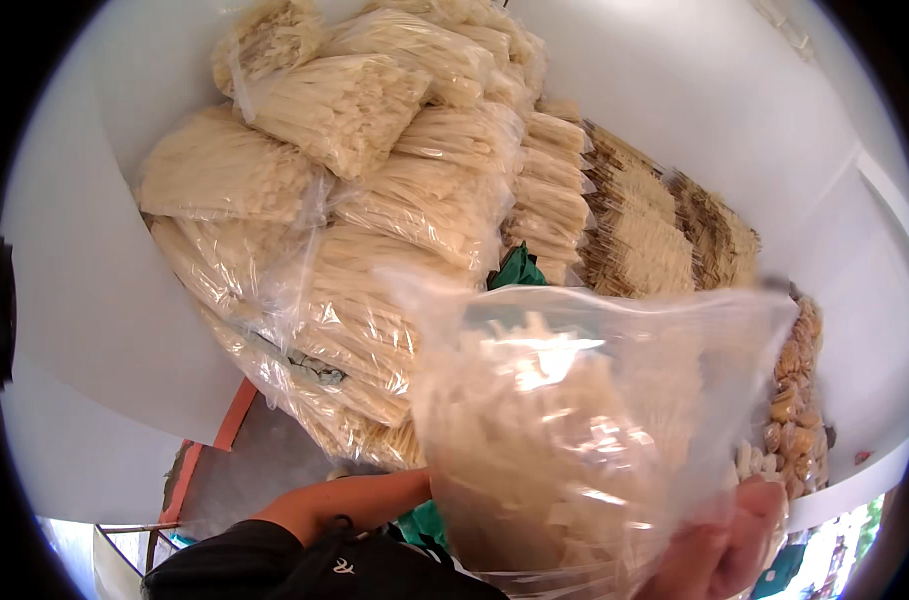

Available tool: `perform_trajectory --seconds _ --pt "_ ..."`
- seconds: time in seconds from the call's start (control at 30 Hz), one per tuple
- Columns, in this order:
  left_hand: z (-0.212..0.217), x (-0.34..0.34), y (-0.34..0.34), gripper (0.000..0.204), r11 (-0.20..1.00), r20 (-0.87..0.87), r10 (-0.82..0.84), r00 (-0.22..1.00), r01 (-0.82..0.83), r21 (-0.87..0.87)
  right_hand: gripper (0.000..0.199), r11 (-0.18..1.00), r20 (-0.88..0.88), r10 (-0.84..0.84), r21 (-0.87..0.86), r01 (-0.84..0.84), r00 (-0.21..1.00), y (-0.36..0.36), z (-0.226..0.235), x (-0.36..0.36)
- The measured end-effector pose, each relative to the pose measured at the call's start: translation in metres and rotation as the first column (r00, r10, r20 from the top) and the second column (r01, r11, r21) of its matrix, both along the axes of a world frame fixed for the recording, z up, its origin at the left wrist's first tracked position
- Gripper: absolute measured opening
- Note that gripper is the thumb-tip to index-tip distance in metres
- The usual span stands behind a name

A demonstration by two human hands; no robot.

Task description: The person picks up plastic bags filled with dried noodles from the floor and stacks them onto other similar bags in a storage area.

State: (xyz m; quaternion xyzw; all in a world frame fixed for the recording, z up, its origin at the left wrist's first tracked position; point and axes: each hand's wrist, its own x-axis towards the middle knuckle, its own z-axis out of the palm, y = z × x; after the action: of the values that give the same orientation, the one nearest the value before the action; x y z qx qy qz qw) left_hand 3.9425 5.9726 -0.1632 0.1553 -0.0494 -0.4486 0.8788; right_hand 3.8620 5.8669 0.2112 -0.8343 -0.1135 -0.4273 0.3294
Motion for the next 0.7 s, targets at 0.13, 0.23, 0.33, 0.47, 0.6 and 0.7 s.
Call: perform_trajectory --seconds 0.13,0.23,0.33,0.47,0.6,0.7 --pt "0.008 0.007 0.01 0.06 0.999 0.028 -0.047 0.999 0.047 -0.001 0.002 0.917 -0.135 0.264 -0.271 -0.292 0.955 0.041 0.018 0.055" --pt "0.028 0.02 0.022 0.058 0.996 0.054 -0.089 0.995 0.09 -0.026 0.021 0.763 -0.418 0.342 -0.399 -0.509 0.841 0.078 0.052 0.087" --pt "0.043 0.041 0.044 0.056 0.994 0.078 -0.104 0.992 0.106 -0.015 0.051 0.687 -0.58 0.252 -0.457 -0.565 0.775 0.088 0.074 0.102" --pt "0.061 0.068 0.082 0.053 0.99 0.095 -0.135 0.986 0.138 -0.022 0.08 0.875 -0.918 -0.082 -0.253 -0.412 0.389 0.0 0.066 0.074" --pt "0.074 0.091 0.111 0.05 0.99 0.123 -0.131 0.984 0.136 -0.034 0.076 0.989 -0.911 0.006 0.067 0.133 0.412 -0.167 -0.094 -0.025" --pt "0.083 0.108 0.132 0.048 0.993 0.116 -0.113 0.987 0.116 -0.017 0.058 0.323 -0.443 0.532 0.894 0.31 0.722 -0.175 -0.202 -0.043"
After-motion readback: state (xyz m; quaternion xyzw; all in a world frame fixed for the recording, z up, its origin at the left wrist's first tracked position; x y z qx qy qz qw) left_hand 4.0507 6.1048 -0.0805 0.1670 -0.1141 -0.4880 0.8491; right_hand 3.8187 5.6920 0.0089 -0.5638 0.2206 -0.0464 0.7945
